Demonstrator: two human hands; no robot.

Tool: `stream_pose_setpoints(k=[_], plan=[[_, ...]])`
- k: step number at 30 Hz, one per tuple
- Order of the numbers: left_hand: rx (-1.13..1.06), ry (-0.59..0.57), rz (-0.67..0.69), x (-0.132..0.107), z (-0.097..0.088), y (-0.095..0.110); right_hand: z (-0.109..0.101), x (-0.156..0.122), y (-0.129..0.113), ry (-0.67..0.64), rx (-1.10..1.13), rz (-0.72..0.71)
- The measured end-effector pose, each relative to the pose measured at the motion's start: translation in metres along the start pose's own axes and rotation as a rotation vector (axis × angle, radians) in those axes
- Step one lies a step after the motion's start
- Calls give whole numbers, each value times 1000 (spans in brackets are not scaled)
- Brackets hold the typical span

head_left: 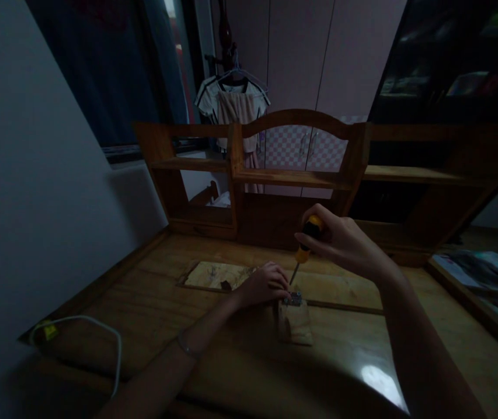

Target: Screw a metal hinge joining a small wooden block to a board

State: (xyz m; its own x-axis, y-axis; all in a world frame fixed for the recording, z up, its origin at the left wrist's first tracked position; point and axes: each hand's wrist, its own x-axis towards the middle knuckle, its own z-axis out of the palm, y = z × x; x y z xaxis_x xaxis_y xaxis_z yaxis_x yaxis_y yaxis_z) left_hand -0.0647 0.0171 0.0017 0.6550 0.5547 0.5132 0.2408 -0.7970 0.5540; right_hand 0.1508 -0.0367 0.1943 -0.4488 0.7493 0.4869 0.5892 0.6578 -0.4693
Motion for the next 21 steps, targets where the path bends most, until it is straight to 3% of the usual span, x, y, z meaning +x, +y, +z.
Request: stream_pose_setpoints(k=[11,21], plan=[[-120,-117,5,-2,-8,-14,12,4,-1,-35,-52,-34],[-126,-99,5,-3,-6,-17,14,4,-3,-58,-31,-28]])
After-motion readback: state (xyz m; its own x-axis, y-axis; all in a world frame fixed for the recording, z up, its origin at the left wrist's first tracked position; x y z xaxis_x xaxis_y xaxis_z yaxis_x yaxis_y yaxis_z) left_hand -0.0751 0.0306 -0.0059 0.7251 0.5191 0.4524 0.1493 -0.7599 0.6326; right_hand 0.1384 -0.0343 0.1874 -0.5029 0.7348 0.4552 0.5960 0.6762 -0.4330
